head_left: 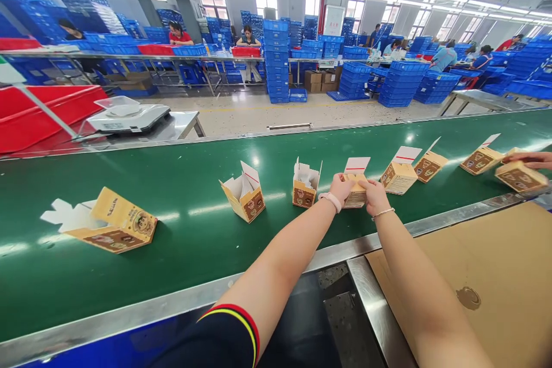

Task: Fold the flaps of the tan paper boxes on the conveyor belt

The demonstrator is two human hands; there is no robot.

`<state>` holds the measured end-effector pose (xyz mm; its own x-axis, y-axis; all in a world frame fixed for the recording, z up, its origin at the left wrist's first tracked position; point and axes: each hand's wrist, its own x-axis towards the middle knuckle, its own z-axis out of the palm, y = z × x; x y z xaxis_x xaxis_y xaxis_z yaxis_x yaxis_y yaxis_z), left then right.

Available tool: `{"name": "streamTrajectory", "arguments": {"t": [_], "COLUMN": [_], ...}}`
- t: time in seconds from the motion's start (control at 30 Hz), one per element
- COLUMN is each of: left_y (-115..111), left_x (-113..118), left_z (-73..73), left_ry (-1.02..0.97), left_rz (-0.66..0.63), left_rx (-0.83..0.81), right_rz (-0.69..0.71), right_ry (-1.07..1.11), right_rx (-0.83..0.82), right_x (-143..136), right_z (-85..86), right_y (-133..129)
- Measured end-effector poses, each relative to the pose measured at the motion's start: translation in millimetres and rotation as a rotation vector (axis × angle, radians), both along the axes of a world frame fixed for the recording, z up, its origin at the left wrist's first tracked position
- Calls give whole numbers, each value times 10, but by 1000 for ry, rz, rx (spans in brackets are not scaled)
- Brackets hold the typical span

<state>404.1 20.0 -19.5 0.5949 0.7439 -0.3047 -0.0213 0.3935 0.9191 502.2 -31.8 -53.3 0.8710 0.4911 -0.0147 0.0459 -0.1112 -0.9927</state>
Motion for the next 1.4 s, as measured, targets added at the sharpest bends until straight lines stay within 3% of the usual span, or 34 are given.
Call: {"name": "streamTrajectory", "arguments": {"t": [0.23,0.33,0.43,0.53,0.63,0.73,1.0,1.4], "left_y": [-42,-174,-313,-384,-367,-324,-369,-410], "left_x": [199,78,-197,-535,-834,-1034,-1112,-1142], "left_z": [78,103,43,-101,-253,-384,-600,-539], "left_ry": [76,46,17,-2,-12,7,47,85], "left_rz": [-18,28,61,-11,-106,-130,-180,-176], "left_rx": [-21,78,343,682,864,927,876,777], "right_rz": [-31,-70,-126,-3,177,166,297,236], "right_ry": [58,-7,-136,-599,-1172,-1379,-1461,-1270], "right_rx": [-54,-66,-46,-59,-187,-287,-600,-1004], "right_x": [37,44,60,84,134,208,264,450], "right_z": [58,152,277,339,306,250,324,508], "right_y": [3,-48,-149,-290,-428,-518,-538,-642]}}
